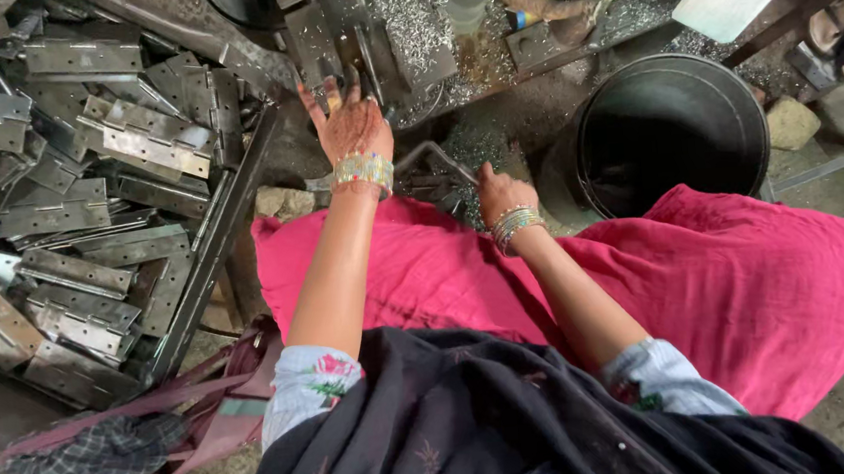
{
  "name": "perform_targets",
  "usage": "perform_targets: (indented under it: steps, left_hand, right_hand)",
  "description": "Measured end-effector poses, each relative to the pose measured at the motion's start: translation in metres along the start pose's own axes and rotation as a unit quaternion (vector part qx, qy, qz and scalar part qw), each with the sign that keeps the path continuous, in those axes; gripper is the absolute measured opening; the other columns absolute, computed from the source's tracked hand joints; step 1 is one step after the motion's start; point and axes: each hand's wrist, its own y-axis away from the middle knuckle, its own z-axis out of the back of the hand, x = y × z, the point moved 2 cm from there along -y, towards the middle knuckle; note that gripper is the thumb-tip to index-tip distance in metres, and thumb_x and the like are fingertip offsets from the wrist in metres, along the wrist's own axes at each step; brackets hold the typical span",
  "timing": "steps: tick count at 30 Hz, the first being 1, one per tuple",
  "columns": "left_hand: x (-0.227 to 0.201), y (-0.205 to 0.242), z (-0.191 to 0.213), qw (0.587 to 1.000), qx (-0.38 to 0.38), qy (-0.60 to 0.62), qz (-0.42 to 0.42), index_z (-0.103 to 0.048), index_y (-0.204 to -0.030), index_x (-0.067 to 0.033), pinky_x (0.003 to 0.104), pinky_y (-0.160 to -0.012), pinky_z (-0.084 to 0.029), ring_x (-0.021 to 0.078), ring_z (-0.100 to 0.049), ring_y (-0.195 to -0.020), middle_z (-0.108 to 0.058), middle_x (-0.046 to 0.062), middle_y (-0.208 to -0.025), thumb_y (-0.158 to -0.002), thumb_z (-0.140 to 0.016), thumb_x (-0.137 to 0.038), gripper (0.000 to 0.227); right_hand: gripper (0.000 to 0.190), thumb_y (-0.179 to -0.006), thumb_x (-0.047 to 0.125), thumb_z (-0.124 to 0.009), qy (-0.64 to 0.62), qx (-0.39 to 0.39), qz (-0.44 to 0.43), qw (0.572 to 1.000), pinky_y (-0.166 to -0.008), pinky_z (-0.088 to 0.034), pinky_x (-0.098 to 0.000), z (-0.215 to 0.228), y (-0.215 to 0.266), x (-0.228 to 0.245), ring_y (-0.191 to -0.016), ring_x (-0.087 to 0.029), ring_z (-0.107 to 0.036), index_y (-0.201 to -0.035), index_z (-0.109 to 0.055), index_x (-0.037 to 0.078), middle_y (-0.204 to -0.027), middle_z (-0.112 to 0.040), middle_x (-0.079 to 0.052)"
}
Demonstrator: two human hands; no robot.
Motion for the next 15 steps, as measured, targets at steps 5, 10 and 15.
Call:
perform_targets:
  steps: [5, 10, 15]
  left_hand:
    - [-0.018, -0.025, 0.004, 0.998, -0.03, -0.058, 0.021, -0.075, -0.123, -0.0056, 0.061, -0.125, 0.002, 0.0304, -0.04, -0.15, -0.055, 0.012, -0.153, -0.105, -0.042, -0.022, 0.041]
    - [-0.012, -0.012, 0.002, 0.99, -0.132, -0.053, 0.003, -0.077, -0.113, -0.0048, 0.058, -0.123, -0.003, 0.0304, -0.044, -0.142, -0.06, 0.011, -0.145, -0.093, -0.044, -0.021, 0.041]
    - [-0.008, -0.032, -0.015, 0.996, -0.085, -0.001, 0.009, -0.077, -0.115, -0.0056, 0.06, -0.125, -0.006, 0.0339, -0.044, -0.144, -0.06, 0.01, -0.144, -0.1, -0.045, -0.02, 0.038]
  right_hand:
    - [0.026, -0.11, 0.022, -0.039, 0.04, -0.036, 0.018, 0.998, -0.077, -0.057, -0.0509, 0.01, 0.009, 0.0, -0.093, -0.039, -0.073, -0.13, -0.052, 0.011, -0.106, -0.072, -0.022]
    - [0.025, -0.099, 0.015, -0.045, -0.021, -0.016, 0.024, 0.999, -0.072, -0.056, -0.0538, -0.016, -0.004, -0.008, -0.09, -0.042, -0.071, -0.123, -0.054, 0.01, -0.1, -0.071, -0.024]
    - [0.025, -0.103, 0.026, -0.048, 0.029, -0.02, -0.004, 0.999, -0.077, -0.057, -0.0532, -0.011, -0.014, -0.005, -0.095, -0.04, -0.072, -0.122, -0.054, 0.011, -0.103, -0.072, -0.02]
